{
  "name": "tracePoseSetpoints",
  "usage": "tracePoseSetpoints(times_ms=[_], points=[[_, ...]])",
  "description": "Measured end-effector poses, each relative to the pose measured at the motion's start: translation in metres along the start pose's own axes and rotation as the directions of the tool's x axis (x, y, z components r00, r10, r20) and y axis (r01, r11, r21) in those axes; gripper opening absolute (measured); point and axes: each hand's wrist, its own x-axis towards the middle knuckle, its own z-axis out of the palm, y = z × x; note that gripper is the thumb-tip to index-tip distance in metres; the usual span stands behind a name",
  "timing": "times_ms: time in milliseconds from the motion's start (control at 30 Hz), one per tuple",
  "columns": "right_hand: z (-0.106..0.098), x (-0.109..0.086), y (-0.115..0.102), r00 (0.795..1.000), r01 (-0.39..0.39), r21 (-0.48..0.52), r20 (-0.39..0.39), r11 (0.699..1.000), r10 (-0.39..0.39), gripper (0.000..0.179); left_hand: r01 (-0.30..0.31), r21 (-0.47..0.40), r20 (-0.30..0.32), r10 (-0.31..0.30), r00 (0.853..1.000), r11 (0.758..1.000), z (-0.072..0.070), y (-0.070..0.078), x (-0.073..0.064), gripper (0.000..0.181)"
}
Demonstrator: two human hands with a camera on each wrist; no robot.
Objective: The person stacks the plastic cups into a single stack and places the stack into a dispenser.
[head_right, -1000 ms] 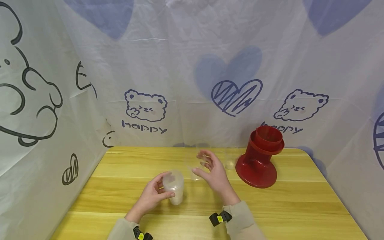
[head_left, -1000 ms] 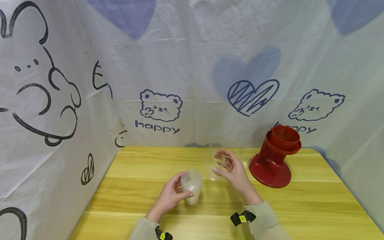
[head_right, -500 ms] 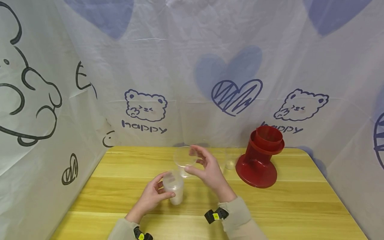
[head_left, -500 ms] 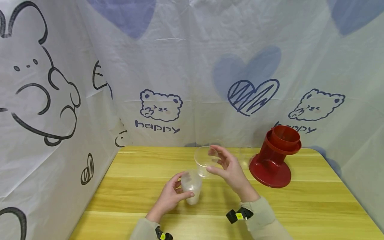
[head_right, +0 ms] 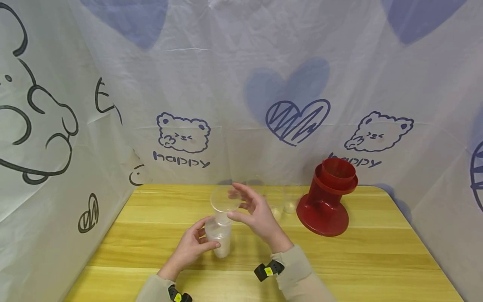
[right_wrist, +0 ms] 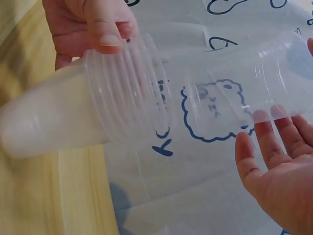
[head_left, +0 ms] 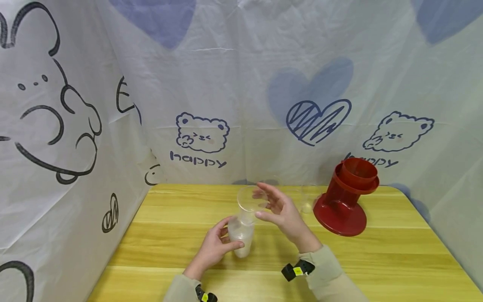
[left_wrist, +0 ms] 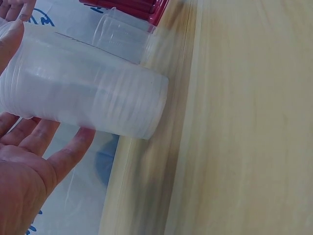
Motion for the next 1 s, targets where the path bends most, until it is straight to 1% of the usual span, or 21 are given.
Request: tracePoseSetpoints(times_ms=[100,200,367,433,467,600,667,733,867,1000], points=[[0.001,0.0,0.003,1.0,-0.006,0.038,0.016,0.999,0.005,0.065,-0.013,0.001,0.007,0.013,1.0,1.0,0.0,-0.001,0.001,0.072],[0.003,0.001,0.006,0.999,-0.011,0.054,0.032,0.999,0.009,0.063,-0.019,0.004,0.012,0.019,1.0,1.0,-0.001,-0.002,0.002,0.072],[0.005,0.0,0.011,0.999,-0.015,0.018,0.05,1.0,0.015,0.06,-0.011,0.001,0.01,0.011,1.0,1.0,-0.001,-0.001,0.001,0.073],[0.007,0.0,0.013,0.998,-0.023,-0.004,0.054,1.0,0.024,0.059,0.002,0.0,0.006,-0.002,1.0,1.0,0.0,0.005,0.0,0.073],[0.007,0.0,0.014,0.998,-0.029,-0.01,0.056,1.0,0.029,0.059,-0.001,0.002,0.008,0.001,1.0,1.0,0.0,0.005,-0.001,0.073],[0.008,-0.001,0.019,0.995,-0.075,-0.021,0.068,0.997,0.076,0.06,0.001,0.008,0.014,-0.001,1.0,1.0,0.0,0.005,0.0,0.074],[0.008,-0.002,0.022,0.991,-0.101,-0.023,0.081,0.995,0.102,0.061,-0.008,0.005,0.017,0.008,1.0,1.0,-0.001,-0.001,0.0,0.075],[0.009,-0.003,0.025,0.988,-0.117,-0.033,0.096,0.993,0.119,0.061,-0.005,-0.004,0.015,0.005,1.0,1.0,0.0,0.0,0.0,0.075],[0.009,-0.005,0.031,0.985,-0.113,-0.091,0.117,0.989,0.124,0.06,-0.012,-0.008,0.016,0.012,1.0,1.0,0.0,0.001,-0.001,0.075],[0.009,-0.007,0.036,0.985,-0.105,-0.112,0.127,0.988,0.119,0.06,-0.026,0.001,0.025,0.025,0.999,1.0,0.0,0.001,-0.002,0.075]])
